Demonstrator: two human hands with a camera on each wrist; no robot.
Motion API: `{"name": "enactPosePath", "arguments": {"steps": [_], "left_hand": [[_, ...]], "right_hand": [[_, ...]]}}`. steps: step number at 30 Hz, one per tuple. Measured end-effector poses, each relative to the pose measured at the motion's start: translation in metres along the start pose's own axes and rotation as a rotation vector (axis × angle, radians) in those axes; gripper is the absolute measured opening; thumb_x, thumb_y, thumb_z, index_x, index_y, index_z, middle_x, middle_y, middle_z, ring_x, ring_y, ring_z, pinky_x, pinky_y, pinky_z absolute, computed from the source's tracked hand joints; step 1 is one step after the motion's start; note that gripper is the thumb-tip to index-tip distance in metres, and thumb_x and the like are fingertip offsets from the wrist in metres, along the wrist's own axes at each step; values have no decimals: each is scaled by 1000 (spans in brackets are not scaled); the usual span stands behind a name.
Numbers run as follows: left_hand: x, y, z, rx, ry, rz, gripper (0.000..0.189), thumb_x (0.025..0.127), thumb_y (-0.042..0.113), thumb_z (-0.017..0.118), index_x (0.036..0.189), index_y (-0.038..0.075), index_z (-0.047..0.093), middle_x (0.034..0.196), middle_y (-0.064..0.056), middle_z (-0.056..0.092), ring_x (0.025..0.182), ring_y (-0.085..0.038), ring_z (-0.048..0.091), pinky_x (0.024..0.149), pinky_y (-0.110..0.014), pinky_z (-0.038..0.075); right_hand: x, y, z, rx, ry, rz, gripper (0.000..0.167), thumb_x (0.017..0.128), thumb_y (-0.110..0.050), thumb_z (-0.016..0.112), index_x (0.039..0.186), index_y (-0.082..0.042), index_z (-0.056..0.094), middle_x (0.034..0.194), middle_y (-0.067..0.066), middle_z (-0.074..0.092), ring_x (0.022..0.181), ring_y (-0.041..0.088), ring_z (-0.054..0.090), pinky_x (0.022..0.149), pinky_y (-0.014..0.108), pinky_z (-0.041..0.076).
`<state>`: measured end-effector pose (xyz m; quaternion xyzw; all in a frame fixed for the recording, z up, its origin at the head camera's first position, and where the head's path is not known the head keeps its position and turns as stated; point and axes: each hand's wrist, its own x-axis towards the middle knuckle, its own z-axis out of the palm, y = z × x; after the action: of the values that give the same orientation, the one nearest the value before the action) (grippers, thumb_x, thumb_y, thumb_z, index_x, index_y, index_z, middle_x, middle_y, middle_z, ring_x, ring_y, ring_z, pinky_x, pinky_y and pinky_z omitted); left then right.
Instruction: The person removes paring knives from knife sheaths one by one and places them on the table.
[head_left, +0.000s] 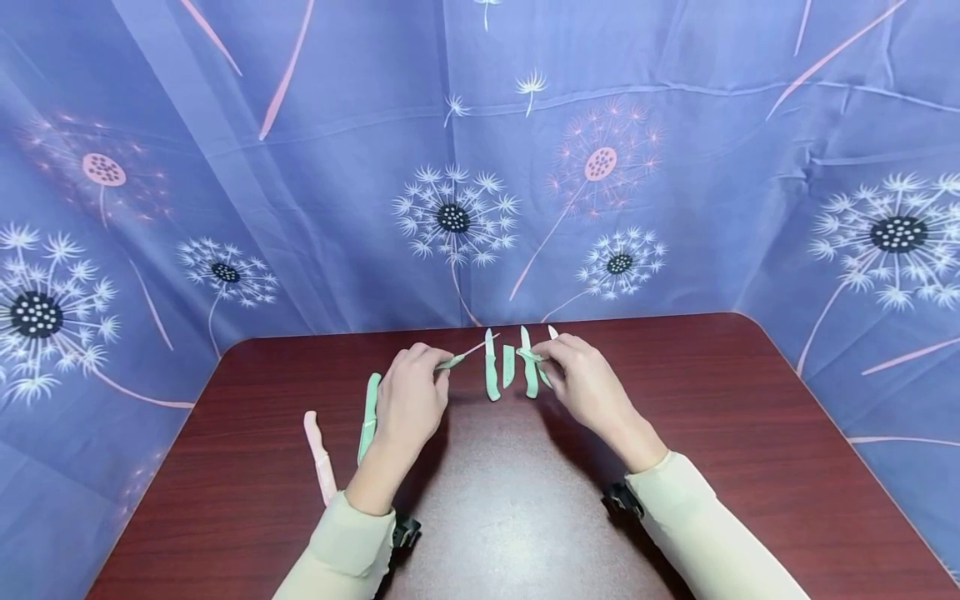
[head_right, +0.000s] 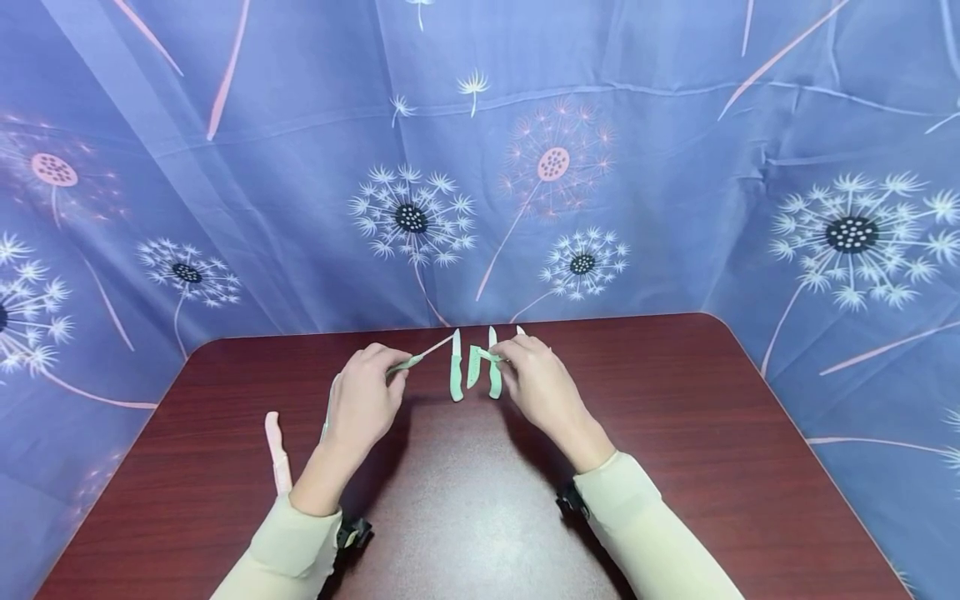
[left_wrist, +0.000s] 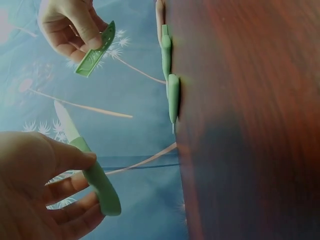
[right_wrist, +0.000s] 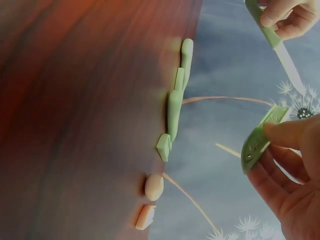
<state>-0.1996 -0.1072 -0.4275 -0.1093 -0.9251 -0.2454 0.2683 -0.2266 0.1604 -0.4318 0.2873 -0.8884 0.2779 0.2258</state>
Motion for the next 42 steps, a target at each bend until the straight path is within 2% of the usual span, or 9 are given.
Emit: {"name": "enactPosePath", "arguments": {"steps": [5,14,19,25,28,31,34,38,42], "left_hand": [[2,-1,-3,-74,-52,-82,20,90,4,80,108,13,81,101,0,74,90,-23,70,73,-44,58],[8,-8,-6,-256,-115,-195,19,91,5,80,110,6,80,96,-5,76,80,-24,70,70,-41,55],[13,-12,-8,-329,-169,-260,21,92,6,81,113,2,79,95,-6,79,75,-18,66,69,-36,53],[19,-20,-6,-356,-217,-344,23,92,9,83,114,3,80,94,-5,79,84,-22,71,77,-39,54],[22,-25,-2,-371,-240,-370,23,92,11,82,113,3,81,91,-5,79,86,-21,73,80,-38,55],[26,-29,1,-412,-275,-414,22,92,10,80,112,1,80,90,-7,78,79,-18,73,74,-33,57],[30,-32,5,-528,-324,-504,23,95,6,76,116,-3,78,95,-11,77,73,-16,73,67,-29,59],[33,-35,10,-684,-378,-634,25,97,2,72,120,-7,74,101,-16,77,74,-18,73,67,-32,63],[38,-34,14,-735,-408,-702,24,96,1,71,118,-9,73,94,-15,77,74,-19,73,69,-34,64]], "right_hand": [[5,-1,4,86,-22,68,19,93,2,79,111,-6,78,94,2,69,73,15,56,64,32,49],[21,-8,13,237,-32,228,18,91,1,81,108,-4,78,89,2,74,74,15,69,70,35,57],[32,-13,17,241,-87,351,17,95,-9,80,112,-10,79,93,-1,78,83,16,74,77,41,55],[46,-16,28,264,-134,399,17,97,-10,77,113,-9,80,99,1,80,89,19,74,82,40,58],[53,-17,34,289,-148,429,17,97,-9,74,112,-8,80,97,2,80,85,16,73,81,36,58],[60,-18,39,304,-168,486,18,96,-10,72,111,-7,81,90,1,78,74,12,70,73,31,55],[67,-20,45,337,-189,549,20,94,-8,69,111,-4,80,86,3,76,63,11,65,65,27,53],[76,-21,55,386,-221,629,21,94,-5,69,111,1,78,86,8,76,61,12,68,60,24,55],[84,-23,65,379,-254,694,22,93,-2,68,114,2,76,84,8,75,61,14,70,60,25,58]]}}
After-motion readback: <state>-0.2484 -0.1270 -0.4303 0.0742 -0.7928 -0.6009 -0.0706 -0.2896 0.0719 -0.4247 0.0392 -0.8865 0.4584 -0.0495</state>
